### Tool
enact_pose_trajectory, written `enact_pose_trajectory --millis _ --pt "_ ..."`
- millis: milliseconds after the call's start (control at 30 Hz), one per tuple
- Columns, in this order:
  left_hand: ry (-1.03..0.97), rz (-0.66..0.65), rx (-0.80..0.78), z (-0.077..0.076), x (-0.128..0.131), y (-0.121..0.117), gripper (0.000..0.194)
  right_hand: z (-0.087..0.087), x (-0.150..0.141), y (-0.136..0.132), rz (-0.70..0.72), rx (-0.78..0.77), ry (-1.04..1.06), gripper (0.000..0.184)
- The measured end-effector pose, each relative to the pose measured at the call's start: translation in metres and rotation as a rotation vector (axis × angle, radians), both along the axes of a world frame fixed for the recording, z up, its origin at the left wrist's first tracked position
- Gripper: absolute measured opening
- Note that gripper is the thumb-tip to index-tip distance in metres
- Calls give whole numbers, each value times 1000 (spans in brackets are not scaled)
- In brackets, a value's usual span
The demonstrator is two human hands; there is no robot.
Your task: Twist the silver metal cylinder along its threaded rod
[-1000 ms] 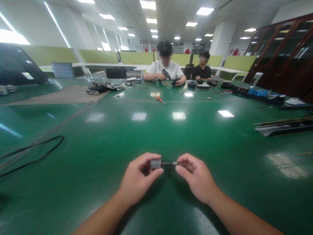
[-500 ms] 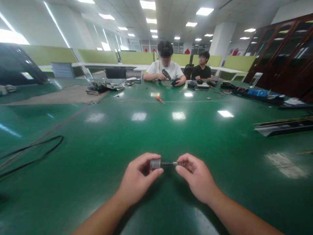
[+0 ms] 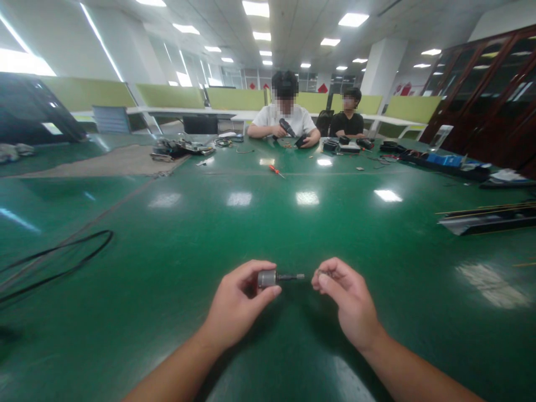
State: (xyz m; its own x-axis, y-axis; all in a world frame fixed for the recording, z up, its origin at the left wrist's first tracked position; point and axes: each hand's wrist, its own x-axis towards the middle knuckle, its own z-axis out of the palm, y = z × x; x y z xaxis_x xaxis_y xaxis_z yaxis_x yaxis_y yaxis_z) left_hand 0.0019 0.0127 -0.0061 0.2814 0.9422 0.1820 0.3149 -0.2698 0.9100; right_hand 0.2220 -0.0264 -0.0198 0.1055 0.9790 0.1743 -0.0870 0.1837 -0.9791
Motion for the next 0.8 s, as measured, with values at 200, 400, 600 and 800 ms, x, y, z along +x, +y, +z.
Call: enact_pose_trajectory --millis 200,400,600,800 --pt "-26 24 -1 1 -1 -1 26 -4 -2 6 -54 -89 215 48" --pt "-344 162 -49 -5 -3 6 27 -6 -7 7 99 -92 39 55" --pt "-616 305 -163 8 -5 12 40 -7 -7 7 119 -77 -30 56" --pt "-444 380 -129 36 -49 -9 41 -6 -9 9 144 -68 -62 60"
